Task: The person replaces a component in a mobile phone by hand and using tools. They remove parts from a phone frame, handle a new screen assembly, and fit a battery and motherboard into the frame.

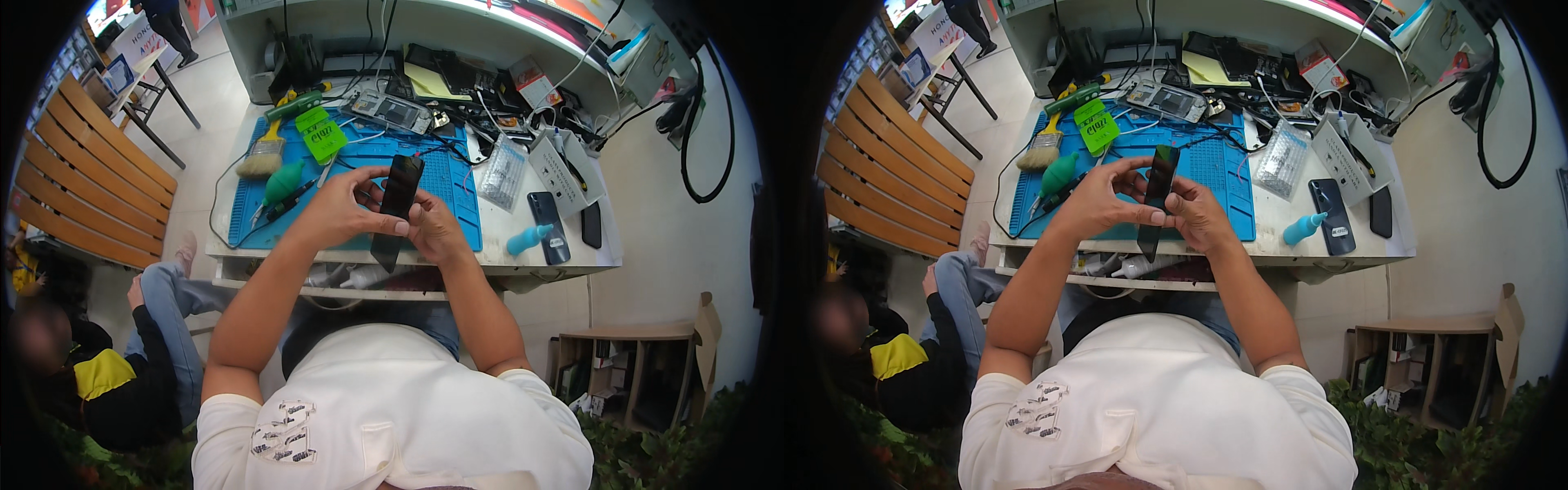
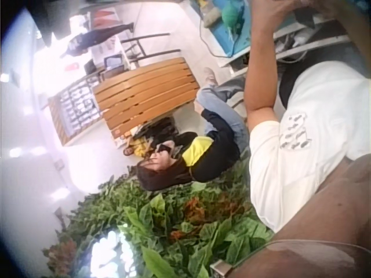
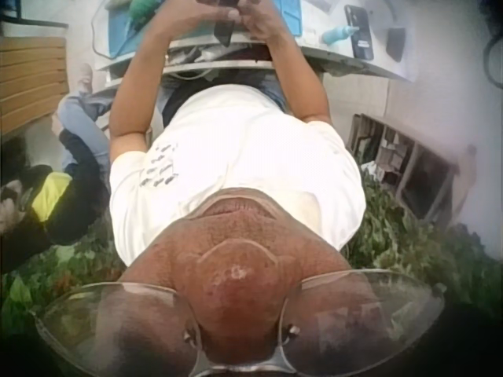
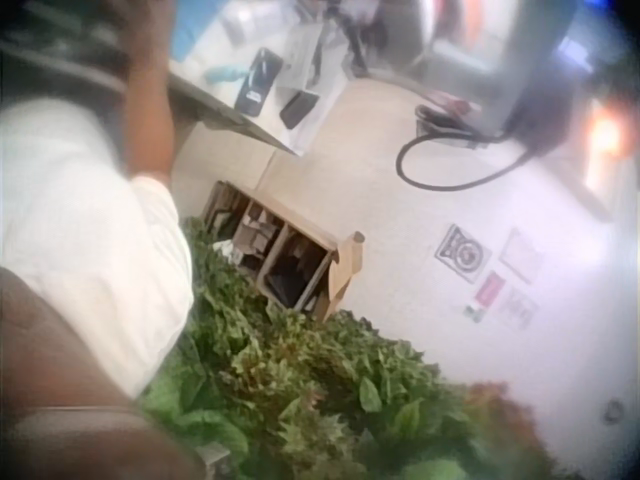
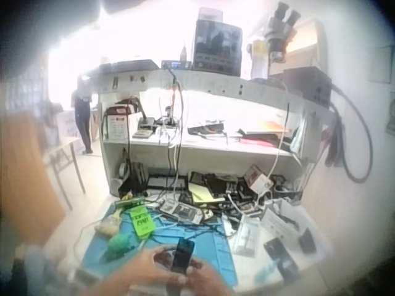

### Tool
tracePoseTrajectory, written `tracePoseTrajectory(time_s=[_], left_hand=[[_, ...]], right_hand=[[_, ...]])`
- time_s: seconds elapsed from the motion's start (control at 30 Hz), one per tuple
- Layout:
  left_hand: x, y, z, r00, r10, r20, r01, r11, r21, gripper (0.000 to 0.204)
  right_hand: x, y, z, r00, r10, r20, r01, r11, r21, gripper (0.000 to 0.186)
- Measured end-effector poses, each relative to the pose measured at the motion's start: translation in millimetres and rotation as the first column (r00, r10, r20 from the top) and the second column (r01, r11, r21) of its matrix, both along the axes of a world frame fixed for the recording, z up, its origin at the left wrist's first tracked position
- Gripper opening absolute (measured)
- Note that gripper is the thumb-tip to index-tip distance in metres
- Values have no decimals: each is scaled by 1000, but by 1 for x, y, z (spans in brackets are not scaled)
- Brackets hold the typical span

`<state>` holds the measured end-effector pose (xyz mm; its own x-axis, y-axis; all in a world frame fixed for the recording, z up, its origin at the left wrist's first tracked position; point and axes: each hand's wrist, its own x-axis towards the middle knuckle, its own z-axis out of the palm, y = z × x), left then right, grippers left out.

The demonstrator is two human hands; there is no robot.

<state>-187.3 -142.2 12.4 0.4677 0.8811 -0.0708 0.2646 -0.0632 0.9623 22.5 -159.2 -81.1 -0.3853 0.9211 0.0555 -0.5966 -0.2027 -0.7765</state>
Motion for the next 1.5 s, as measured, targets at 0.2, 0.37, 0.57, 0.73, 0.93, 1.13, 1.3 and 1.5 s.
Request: tracePoseTrajectory(time_s=[0.2,0.37,0.57,0.73,0.93,1.13,1.3,1.5], left_hand=[[1,0,-2,1000,-20,23,20,1000,24,101],[1,-3,-1,1000,-12,15,11,1000,29,102],[4,-5,-3,999,-32,-15,33,992,118,101],[7,-16,9,999,-14,-35,20,982,190,98],[6,-18,6,1000,-6,-21,12,965,260,102],[8,-20,3,998,51,-23,-35,888,459,96],[16,-20,-10,959,280,45,-249,755,607,94],[23,-14,-33,898,439,25,-322,618,717,94]], right_hand=[[1,-1,-3,1000,3,-10,-2,1000,15,83],[0,-2,-2,998,12,-57,-11,1000,21,85],[3,1,-5,996,38,-86,-34,998,45,84],[5,-2,4,997,44,-55,-40,997,72,84],[6,-2,13,999,46,-19,-44,994,104,83],[8,-5,30,996,-5,87,-11,983,183,89],[13,-2,46,973,-223,60,194,931,308,68],[5,-12,70,794,-563,228,506,821,264,24]])
